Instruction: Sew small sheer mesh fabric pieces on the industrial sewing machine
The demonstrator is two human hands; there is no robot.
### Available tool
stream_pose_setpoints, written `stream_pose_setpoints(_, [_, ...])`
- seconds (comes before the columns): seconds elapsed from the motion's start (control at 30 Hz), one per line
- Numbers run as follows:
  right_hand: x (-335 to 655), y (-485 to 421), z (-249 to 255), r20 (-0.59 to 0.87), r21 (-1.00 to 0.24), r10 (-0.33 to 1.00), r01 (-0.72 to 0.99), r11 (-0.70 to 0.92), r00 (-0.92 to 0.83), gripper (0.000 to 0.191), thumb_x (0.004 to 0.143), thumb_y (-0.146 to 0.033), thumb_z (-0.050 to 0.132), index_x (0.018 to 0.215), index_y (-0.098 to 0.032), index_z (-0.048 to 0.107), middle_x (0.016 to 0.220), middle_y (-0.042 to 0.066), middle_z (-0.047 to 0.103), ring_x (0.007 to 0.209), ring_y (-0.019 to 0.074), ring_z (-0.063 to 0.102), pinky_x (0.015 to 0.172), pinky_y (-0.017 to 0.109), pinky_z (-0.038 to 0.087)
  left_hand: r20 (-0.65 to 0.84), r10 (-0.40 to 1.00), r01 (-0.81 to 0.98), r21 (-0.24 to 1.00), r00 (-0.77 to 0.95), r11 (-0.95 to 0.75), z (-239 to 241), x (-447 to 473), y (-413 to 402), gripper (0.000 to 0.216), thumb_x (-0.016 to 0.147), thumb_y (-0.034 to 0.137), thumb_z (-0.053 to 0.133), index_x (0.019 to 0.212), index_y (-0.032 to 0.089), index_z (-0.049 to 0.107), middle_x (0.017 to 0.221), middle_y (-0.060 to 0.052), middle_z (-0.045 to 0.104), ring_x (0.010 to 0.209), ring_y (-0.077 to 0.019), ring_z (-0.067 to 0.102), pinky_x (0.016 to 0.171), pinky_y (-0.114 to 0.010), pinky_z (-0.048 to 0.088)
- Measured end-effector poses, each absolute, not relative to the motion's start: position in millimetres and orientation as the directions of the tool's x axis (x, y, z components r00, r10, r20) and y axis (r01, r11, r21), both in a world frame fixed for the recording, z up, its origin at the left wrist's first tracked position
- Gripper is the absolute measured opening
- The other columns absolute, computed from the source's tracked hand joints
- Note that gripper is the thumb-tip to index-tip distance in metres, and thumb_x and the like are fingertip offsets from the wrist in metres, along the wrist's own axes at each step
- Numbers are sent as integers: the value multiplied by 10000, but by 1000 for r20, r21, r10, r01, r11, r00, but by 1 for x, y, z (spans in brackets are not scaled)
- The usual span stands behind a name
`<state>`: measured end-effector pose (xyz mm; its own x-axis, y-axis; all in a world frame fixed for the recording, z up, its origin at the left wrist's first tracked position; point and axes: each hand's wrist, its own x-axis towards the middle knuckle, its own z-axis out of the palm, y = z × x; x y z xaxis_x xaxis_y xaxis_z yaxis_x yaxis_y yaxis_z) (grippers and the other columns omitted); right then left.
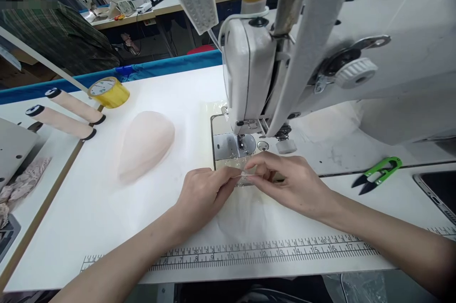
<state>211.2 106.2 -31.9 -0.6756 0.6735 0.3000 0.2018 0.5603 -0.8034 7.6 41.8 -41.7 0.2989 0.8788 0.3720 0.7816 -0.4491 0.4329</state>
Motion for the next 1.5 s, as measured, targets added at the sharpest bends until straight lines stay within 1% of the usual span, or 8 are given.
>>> stream_pose_setpoints(0.6, [212,106,-34,282,-765,557,168,622,-781,180,896,-121,507,1059,-197,528,586,-92,413,474,67,400,472,188,359,465,828,745,419,314,-518,-40,10,42,127,976,236,516,864,183,544,593,54,602,472,-74,488,486,-182,358])
stream_pose_setpoints(0.77, [211,107,-35,403,-722,550,115,682,-732,111,942,-141,509,986,-191,597,610,-73,482,505,60,433,492,186,378,494,812,728,426,310,-537,-38,10,41,134,970,263,537,863,183,537,569,61,575,462,-65,482,475,-172,347])
stream_pose_setpoints(0.87, [213,108,-36,548,-568,491,128,813,-677,101,948,-135,528,975,-186,611,628,-55,566,521,71,500,492,201,403,474,829,721,458,297,-520,-38,12,40,98,973,274,526,931,186,528,504,100,468,422,-59,415,445,-165,313])
stream_pose_setpoints(0.97, [216,109,-35,707,-191,238,145,971,-666,139,902,-67,556,996,-147,620,635,-21,622,519,106,535,460,245,408,395,881,713,537,259,-450,-37,15,38,145,984,233,462,1115,185,500,474,129,379,395,-63,365,425,-159,312])
stream_pose_setpoints(1.1, [219,110,-29,705,140,-50,70,988,-707,161,863,-40,573,898,-161,674,644,5,642,585,138,598,468,259,462,471,811,670,480,347,-566,-38,15,38,243,963,129,453,1174,211,540,567,87,570,460,-63,493,497,-164,414])
stream_pose_setpoints(1.23, [220,109,-25,672,274,-152,53,960,-725,153,803,-39,659,788,-187,695,622,3,631,605,141,599,453,252,458,517,798,704,439,311,-559,-39,14,37,68,934,150,532,940,191,586,591,64,616,474,-66,522,491,-169,410])
stream_pose_setpoints(1.4, [222,109,-24,649,290,-171,33,956,-741,141,827,-70,648,811,-203,692,641,3,627,632,140,598,464,255,461,483,791,652,469,375,-595,-38,13,37,236,953,144,484,1173,201,550,535,94,554,437,-62,481,477,-166,399])
stream_pose_setpoints(1.5, [223,109,-27,651,280,-165,32,960,-741,148,847,-90,629,796,-220,678,624,-12,612,614,131,592,454,254,453,503,755,608,461,421,-646,-40,13,38,177,942,111,485,1051,196,596,610,63,633,474,-59,540,507,-170,435])
